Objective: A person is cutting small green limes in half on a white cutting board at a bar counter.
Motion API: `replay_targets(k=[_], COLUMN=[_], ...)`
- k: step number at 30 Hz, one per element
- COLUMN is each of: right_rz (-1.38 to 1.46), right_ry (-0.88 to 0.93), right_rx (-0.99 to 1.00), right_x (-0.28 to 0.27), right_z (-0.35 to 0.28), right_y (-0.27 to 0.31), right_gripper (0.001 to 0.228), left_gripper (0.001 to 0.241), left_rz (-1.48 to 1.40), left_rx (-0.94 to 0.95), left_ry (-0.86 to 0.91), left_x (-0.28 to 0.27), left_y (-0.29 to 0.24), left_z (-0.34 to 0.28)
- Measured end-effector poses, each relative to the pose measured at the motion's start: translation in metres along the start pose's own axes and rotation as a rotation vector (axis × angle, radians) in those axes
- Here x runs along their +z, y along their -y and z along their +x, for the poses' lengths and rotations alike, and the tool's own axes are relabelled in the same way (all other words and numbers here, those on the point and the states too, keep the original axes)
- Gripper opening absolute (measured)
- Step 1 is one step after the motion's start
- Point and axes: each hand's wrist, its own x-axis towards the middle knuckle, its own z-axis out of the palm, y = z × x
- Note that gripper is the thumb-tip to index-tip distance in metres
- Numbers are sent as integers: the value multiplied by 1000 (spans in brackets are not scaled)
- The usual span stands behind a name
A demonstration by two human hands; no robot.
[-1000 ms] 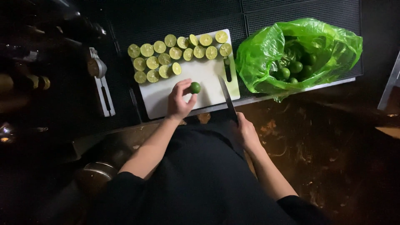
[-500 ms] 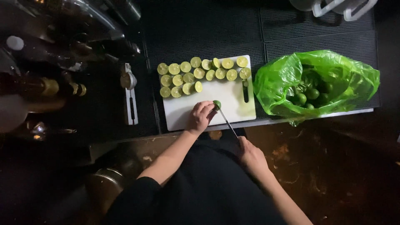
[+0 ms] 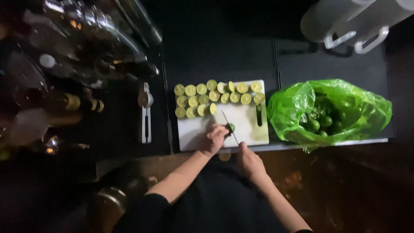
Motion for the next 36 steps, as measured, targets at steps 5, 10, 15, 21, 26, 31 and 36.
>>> replay_targets(k=[5,10,15,21,26,31,36], right_rz=[6,53,-18,276,57,181,402], right_ry=[-68,-46,-166,67,-30,-35,-151], right_rx=[-35,-39,-210,125,-56,-14,96], right_x=[41,41,17,-30,9,12,1], right_z=[30,12,14,-45,-28,-29,-39], right_y=[-22,-31,9,33,-10,-29,-33], right_gripper=[33,29,34,70,34,32,31], left_gripper=[27,29,24,23,24,32,72], left_rz=[17,93,4,-87,-107,-109,50], left_rx=[-57,-70,-81,-233,-182,-182,-53], left_ry=[24,32,51,86,96,142,250], left_x=[-3,-19,-27,-61,-73,-68,-43], left_y=[1,-10,-18,-35,-41,-36,-35], left_z=[5,23,24,57,72,68,64])
